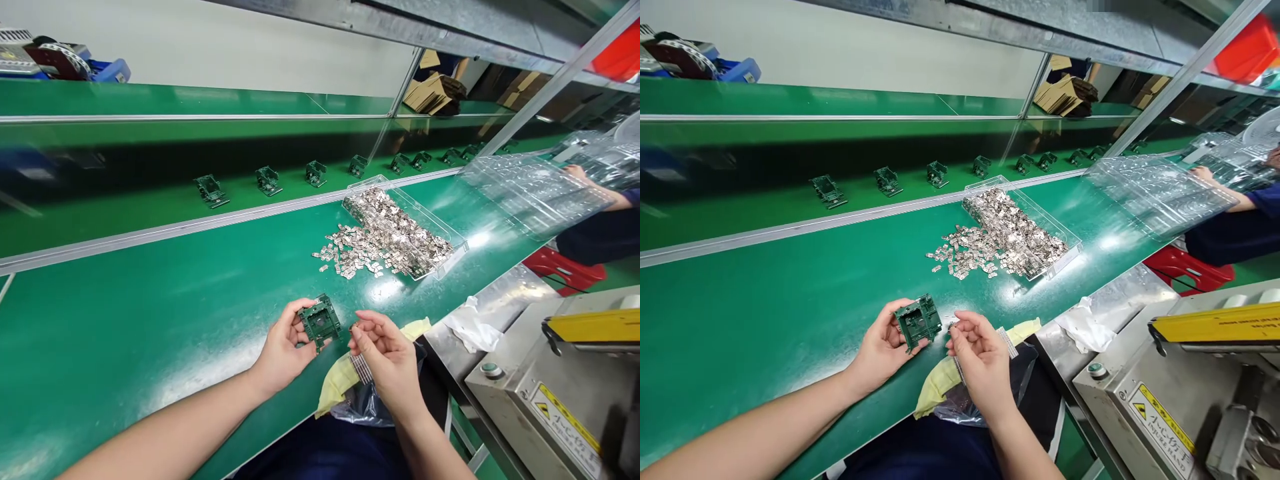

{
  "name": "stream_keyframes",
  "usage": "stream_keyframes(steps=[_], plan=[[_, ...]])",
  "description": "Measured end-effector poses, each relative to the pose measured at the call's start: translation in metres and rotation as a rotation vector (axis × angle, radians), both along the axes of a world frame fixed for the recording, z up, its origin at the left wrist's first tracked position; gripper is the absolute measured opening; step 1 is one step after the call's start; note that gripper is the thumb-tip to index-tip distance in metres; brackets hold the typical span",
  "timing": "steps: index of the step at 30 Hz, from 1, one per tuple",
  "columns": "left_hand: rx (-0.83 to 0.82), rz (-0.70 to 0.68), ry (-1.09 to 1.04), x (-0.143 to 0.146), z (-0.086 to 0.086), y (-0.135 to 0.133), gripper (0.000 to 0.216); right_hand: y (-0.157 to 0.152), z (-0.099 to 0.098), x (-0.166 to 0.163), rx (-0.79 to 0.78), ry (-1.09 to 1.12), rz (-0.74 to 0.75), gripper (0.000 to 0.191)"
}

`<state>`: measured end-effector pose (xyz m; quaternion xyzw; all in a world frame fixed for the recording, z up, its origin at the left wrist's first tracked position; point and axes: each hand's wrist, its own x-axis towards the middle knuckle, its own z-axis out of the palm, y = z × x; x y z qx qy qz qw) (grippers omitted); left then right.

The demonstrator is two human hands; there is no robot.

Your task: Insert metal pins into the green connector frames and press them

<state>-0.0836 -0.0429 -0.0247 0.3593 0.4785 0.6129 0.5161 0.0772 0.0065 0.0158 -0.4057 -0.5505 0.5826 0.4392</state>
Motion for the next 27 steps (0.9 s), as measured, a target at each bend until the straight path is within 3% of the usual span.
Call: stream_keyframes(steps=[9,15,27], plan=[[0.029,-0.031,-0.015,-0.002,0.002,-0.001,0.049,-0.002,-0.006,-0.001,-0.010,-0.074,0.004,0.014],[0.049,-0.080,0.029,-0.003,0.000,-0.004,0.044,-0.002,-0.008,-0.009,0.211,-0.167,-0.037,0.006],[0.044,-0.119,0.087,-0.003,0.001,-0.007,0.038,-0.010,-0.015,-0.026,0.246,-0.271,-0.085,0.010]])
